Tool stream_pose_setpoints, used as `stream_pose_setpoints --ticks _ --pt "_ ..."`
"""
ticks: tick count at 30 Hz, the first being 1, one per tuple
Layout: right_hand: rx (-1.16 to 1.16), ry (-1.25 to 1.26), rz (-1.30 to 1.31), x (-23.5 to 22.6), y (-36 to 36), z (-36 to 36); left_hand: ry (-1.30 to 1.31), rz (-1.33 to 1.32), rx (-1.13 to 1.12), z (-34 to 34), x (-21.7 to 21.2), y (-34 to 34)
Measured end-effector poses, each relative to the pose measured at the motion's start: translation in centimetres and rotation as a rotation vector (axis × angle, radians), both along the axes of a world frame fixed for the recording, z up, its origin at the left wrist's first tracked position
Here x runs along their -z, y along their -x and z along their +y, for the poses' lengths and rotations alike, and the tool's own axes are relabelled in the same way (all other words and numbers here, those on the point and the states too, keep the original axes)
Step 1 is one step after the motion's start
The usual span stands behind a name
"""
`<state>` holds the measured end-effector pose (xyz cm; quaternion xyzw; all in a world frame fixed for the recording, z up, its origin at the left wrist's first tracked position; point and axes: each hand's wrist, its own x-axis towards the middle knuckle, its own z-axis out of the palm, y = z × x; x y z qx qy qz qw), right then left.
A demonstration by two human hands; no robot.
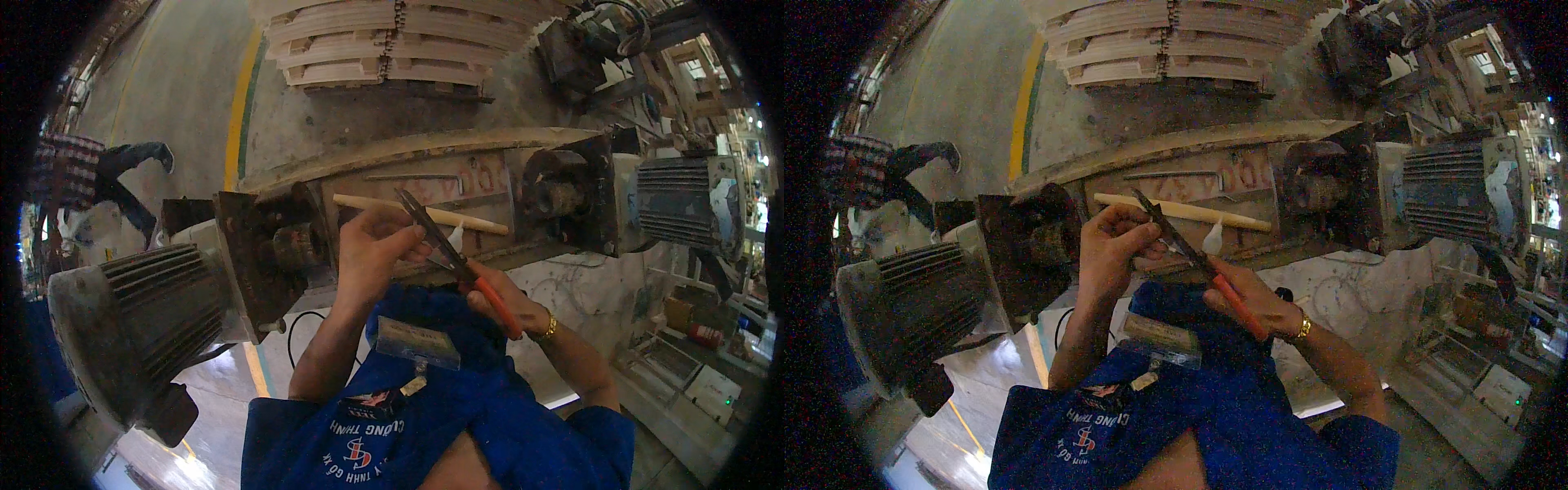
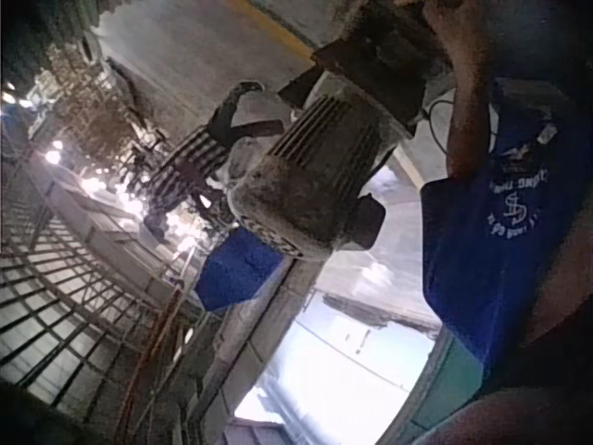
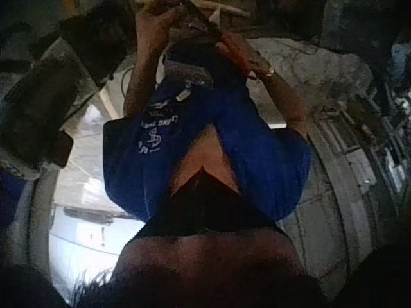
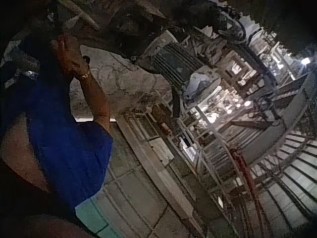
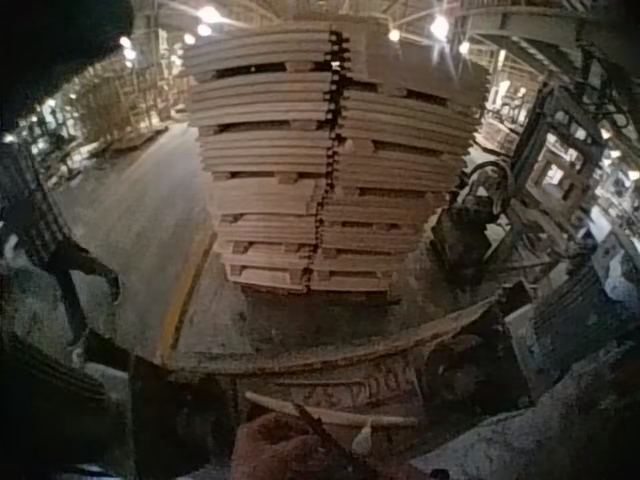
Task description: The person uses red-handled shears to trim a small dark strip of material, then places it on a machine. The person then applies a white substance from a small bottle to the machine's rotating part. The person repeats the trimming and application process.
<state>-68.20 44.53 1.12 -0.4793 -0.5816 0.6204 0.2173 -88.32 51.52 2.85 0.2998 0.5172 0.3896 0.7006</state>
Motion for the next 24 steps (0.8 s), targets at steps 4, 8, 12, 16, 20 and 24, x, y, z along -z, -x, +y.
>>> stream_pose_setpoints --ticks 4,8,12,16,20,24 --pt "-0.095 0.085 -0.045 -1.0 -0.4 0.5 0.009 -0.019 -0.017 -0.2 0.0 0.2" --pt "-0.085 0.111 -0.032 -1.2 -0.4 0.4 0.016 -0.008 -0.002 -0.2 0.0 0.1" --pt "-0.114 0.133 -0.078 -0.8 -0.8 0.3 0.005 -0.013 0.002 -0.3 0.2 0.0" --pt "-0.059 0.114 0.04 -1.6 0.0 0.4 0.016 -0.032 0.001 -0.3 0.2 0.0" --pt "-0.087 0.248 0.212 -2.0 -0.2 0.5 0.006 -0.052 0.002 -0.4 0.1 -0.1" --pt "-0.094 0.261 0.241 -2.1 -0.4 0.4 -0.001 -0.089 0.007 -0.5 0.0 -0.1"
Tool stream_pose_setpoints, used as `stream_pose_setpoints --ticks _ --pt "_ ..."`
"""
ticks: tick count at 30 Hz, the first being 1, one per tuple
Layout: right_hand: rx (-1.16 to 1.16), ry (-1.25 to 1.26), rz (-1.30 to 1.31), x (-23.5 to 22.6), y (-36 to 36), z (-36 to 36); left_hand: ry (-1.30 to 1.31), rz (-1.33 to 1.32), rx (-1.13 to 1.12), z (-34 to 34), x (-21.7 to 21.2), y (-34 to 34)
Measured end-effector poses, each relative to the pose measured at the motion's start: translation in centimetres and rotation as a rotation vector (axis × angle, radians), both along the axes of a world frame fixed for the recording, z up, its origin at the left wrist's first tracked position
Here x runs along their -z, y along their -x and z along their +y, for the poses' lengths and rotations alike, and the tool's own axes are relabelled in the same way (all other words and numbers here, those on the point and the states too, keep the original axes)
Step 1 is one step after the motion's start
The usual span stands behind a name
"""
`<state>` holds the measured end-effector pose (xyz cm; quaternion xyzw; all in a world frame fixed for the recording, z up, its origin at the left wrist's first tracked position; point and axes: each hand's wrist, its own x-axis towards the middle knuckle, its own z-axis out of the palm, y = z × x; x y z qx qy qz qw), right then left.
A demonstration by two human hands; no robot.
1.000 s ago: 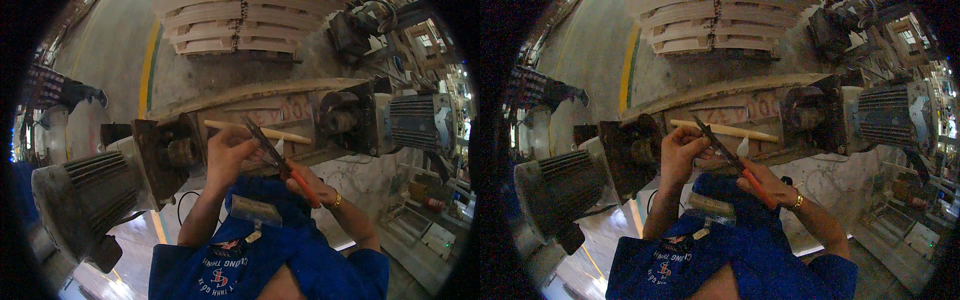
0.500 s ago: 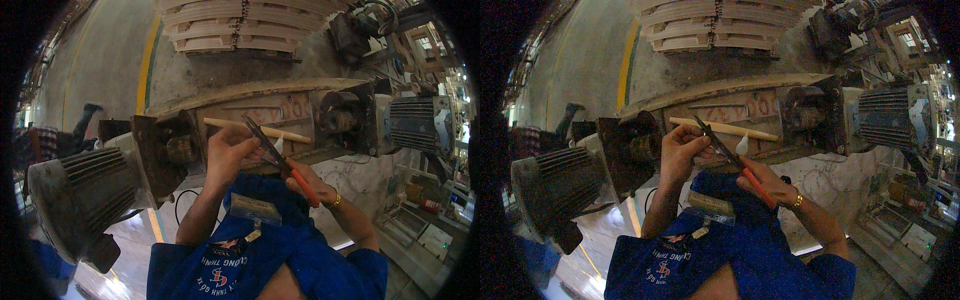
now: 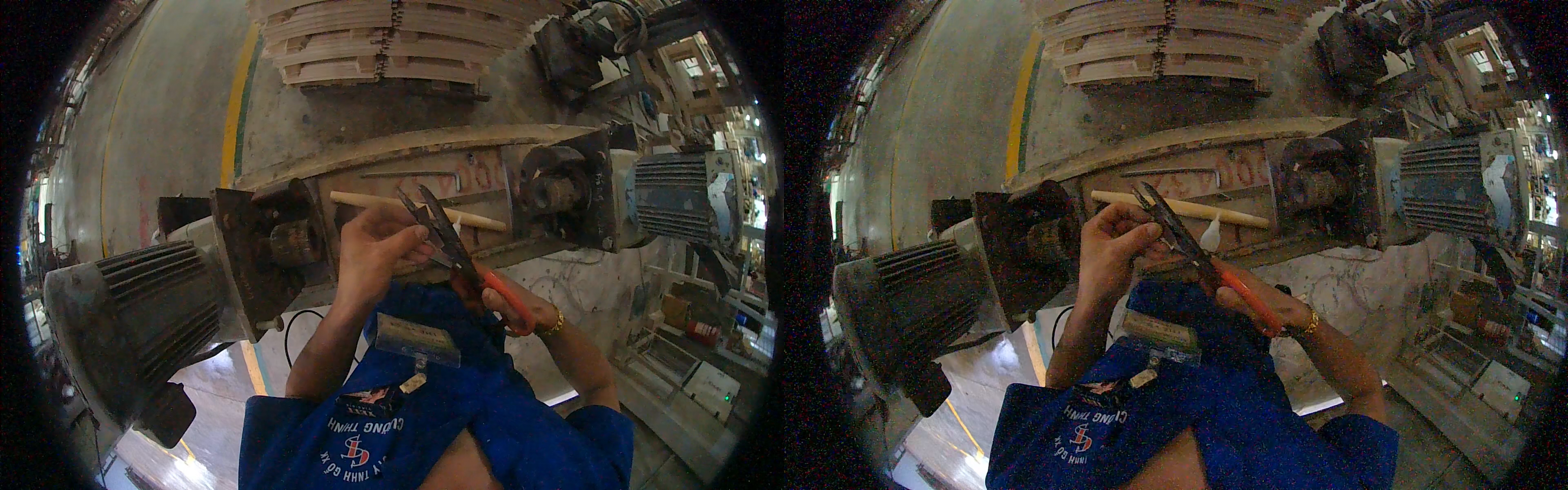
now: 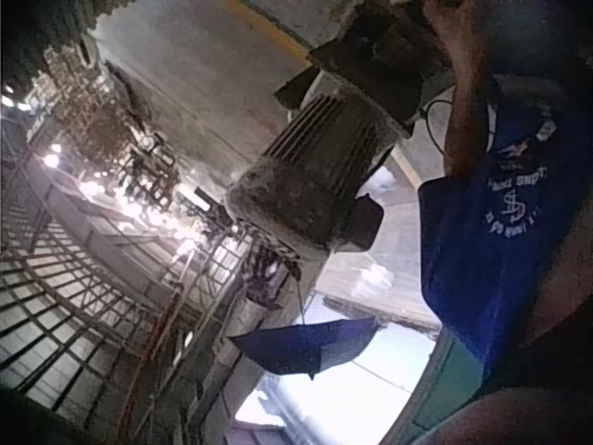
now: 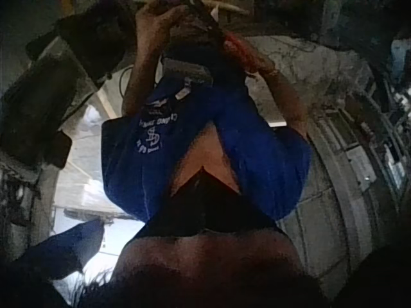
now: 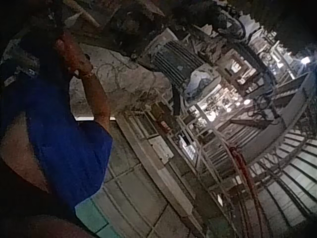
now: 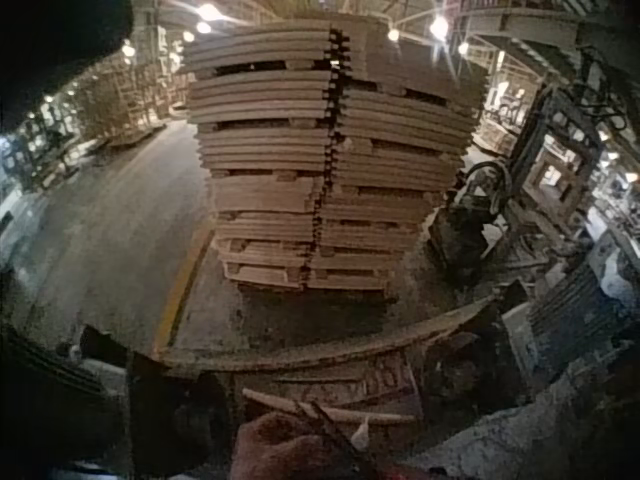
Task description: The person uses red-handled shears to trim a small dark strip of material, then places it on a machine. The person then applies a white substance from a small bottle to the machine's rotating part. The person repeats the trimming and application process.
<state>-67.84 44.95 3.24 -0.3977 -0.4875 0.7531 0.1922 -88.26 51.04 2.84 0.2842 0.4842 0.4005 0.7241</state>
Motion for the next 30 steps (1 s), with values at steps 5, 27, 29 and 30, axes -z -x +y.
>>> stream_pose_setpoints --ticks 5,27,29,30 --pt "-0.056 -0.026 -0.096 -0.5 -0.1 0.6 -0.001 0.017 0.005 0.2 -0.2 0.1" --pt "-0.158 -0.19 -0.413 0.9 -0.4 0.0 0.041 -0.009 0.017 0.1 0.7 0.3" --pt "-0.137 -0.193 -0.328 1.5 -0.5 -0.1 0.043 -0.019 0.004 0.1 0.6 0.4" --pt "-0.131 -0.178 -0.285 1.6 -0.5 -0.1 0.04 -0.028 -0.011 0.1 0.5 0.4"
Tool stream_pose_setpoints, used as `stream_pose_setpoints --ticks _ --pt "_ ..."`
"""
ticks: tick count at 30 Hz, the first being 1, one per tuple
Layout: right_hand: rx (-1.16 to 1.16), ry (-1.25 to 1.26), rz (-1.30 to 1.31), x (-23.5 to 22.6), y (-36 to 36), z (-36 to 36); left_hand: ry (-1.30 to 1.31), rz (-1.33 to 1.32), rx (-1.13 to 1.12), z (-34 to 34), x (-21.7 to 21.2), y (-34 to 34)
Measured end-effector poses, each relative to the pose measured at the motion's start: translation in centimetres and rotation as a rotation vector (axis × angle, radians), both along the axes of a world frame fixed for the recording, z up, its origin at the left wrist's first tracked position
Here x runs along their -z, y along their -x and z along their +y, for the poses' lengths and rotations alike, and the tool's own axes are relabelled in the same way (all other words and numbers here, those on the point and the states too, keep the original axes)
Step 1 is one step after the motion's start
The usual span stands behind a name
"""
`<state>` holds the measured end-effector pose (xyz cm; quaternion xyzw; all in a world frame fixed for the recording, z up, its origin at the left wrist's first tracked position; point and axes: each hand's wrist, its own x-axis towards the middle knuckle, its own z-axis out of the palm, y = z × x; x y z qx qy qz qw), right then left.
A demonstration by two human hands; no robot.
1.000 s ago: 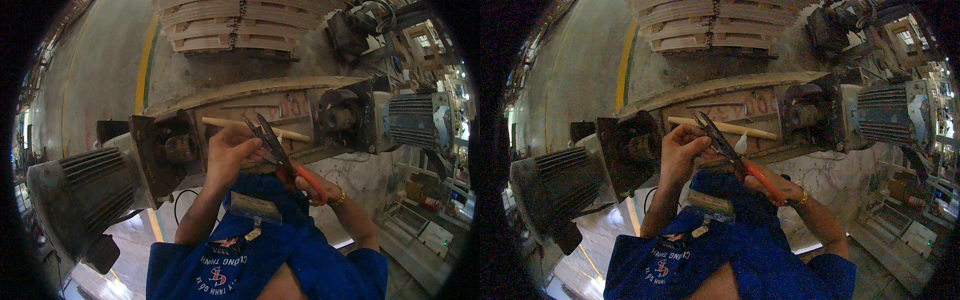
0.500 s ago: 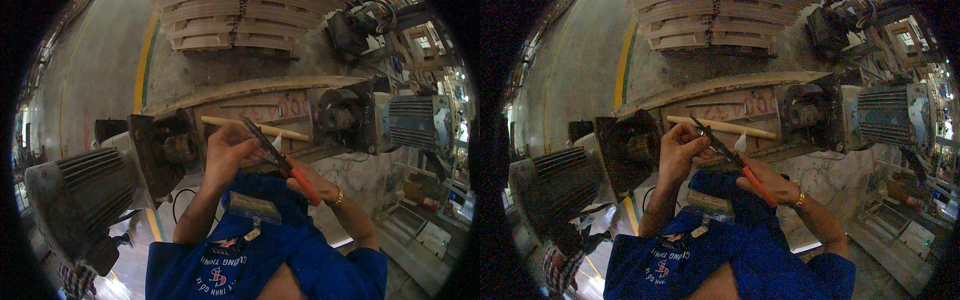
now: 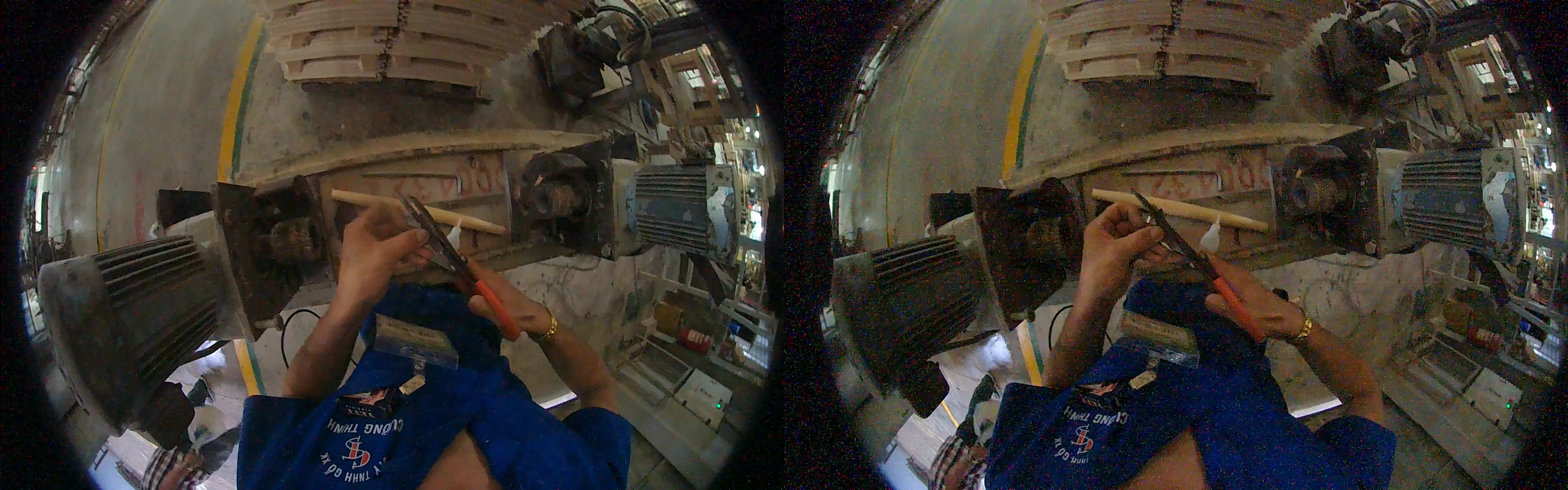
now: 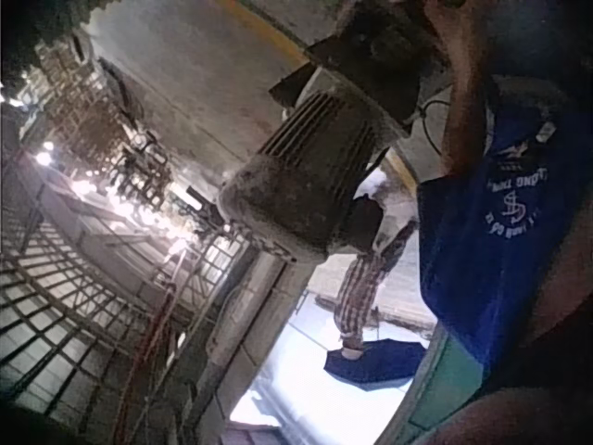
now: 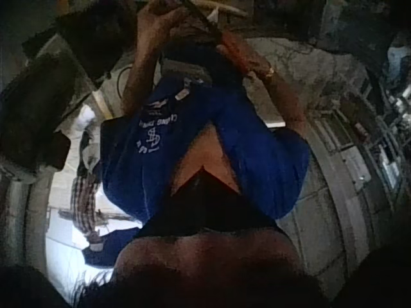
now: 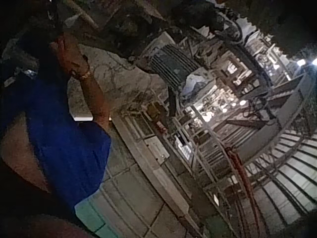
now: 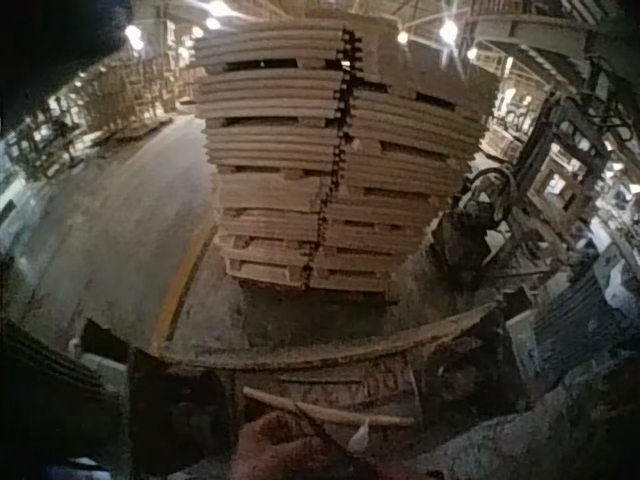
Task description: The person uses red-handled shears to trim a small dark strip of material, then places it on a machine. The person then applies a white substance from a small bottle to the machine's rotating part. The person repeats the trimming and application process.
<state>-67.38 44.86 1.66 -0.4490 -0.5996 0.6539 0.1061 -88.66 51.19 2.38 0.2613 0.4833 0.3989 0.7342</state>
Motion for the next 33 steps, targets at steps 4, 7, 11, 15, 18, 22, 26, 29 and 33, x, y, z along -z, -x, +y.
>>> stream_pose_setpoints --ticks 4,7,11,15,18,22,26,29,33 --pt "0.004 0.036 0.137 0.2 0.4 0.4 -0.092 0.022 -0.162 0.4 -0.2 1.2" --pt "0.063 -0.01 -0.003 0.6 1.8 0.6 -0.137 -0.029 -0.257 0.7 -1.9 2.1" --pt "0.158 -0.363 -0.273 2.6 6.2 1.1 -0.225 -0.057 -0.291 0.5 -2.2 2.6" --pt "0.239 -0.617 -0.348 7.3 9.9 1.5 -0.201 -0.047 -0.285 0.7 -2.9 2.1" --pt "0.209 -0.683 -0.394 7.3 11.2 2.6 -0.177 -0.08 -0.287 1.0 -2.9 1.7" --pt "0.064 -0.615 -0.33 6.3 9.7 2.7 -0.12 -0.181 -0.256 1.3 -2.1 1.5" --pt "0.527 -0.264 0.016 1.0 7.0 3.0 -0.129 -0.132 -0.233 1.1 -0.7 0.7" --pt "0.783 -0.118 0.148 -1.2 5.3 2.8 -0.17 0.11 -0.069 1.1 0.7 -0.5" --pt "0.864 -0.302 0.066 -0.9 3.7 2.2 -0.045 0.043 0.078 0.6 0.1 -2.8"
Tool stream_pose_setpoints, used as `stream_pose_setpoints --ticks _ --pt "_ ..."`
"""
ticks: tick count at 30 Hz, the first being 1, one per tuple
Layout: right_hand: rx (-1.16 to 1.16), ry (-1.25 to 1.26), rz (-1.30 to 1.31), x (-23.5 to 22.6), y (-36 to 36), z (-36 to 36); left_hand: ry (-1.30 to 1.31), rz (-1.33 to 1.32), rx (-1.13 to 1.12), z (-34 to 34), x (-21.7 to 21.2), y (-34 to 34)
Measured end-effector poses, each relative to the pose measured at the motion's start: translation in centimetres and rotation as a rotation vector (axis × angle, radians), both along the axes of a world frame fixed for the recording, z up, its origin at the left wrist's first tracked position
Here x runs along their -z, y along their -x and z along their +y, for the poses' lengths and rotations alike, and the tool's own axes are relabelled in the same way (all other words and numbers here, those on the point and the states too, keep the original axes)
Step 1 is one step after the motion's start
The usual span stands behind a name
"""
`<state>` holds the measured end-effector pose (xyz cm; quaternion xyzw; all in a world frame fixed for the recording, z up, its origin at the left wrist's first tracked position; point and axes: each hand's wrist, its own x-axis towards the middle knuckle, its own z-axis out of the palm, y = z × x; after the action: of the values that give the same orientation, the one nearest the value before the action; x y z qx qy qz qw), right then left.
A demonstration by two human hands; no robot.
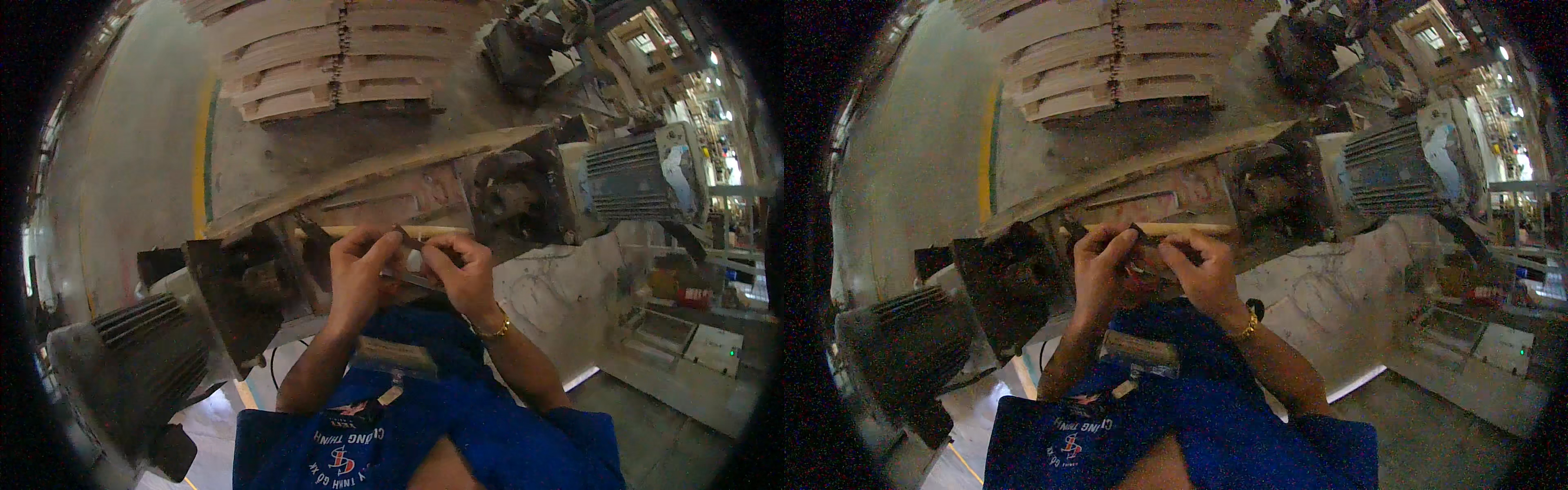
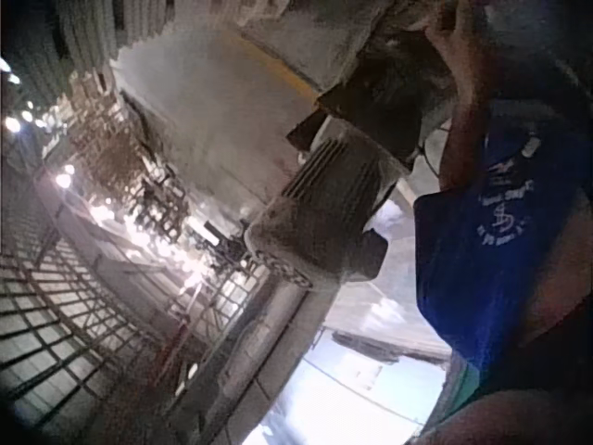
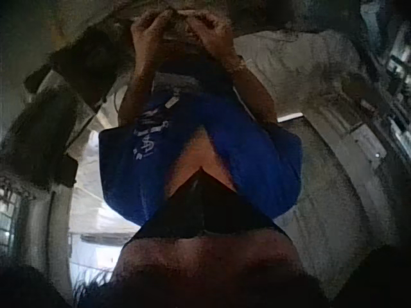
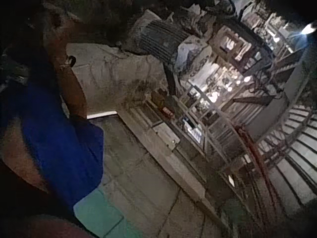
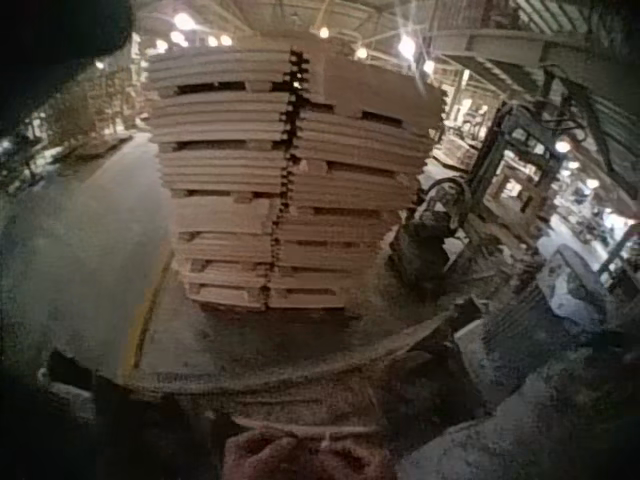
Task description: The person uses red-handled shears to trim a small dark strip of material, then places it on a machine. The person then applies a white substance from a small bottle to the machine's rotating part. The person repeats the trimming and application process.
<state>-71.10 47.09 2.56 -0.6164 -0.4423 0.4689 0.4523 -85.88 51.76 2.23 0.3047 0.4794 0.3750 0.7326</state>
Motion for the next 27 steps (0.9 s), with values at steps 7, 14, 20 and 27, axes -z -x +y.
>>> stream_pose_setpoints --ticks 7,14,20,27 --pt "0.116 -0.136 -0.202 -0.5 -2.8 -1.7 -0.04 -0.526 0.204 -1.3 2.2 -1.8" --pt "-0.19 -0.515 -0.701 -0.4 -7.3 -1.8 0.044 -0.518 0.419 -1.0 3.3 -3.7" --pt "0.195 0.048 -0.393 1.7 -7.6 -2.7 0.092 -0.421 0.156 -1.0 6.0 -8.3" --pt "0.315 0.146 -0.582 5.5 -8.7 -1.6 0.301 -0.416 -0.05 0.1 8.5 -13.3"
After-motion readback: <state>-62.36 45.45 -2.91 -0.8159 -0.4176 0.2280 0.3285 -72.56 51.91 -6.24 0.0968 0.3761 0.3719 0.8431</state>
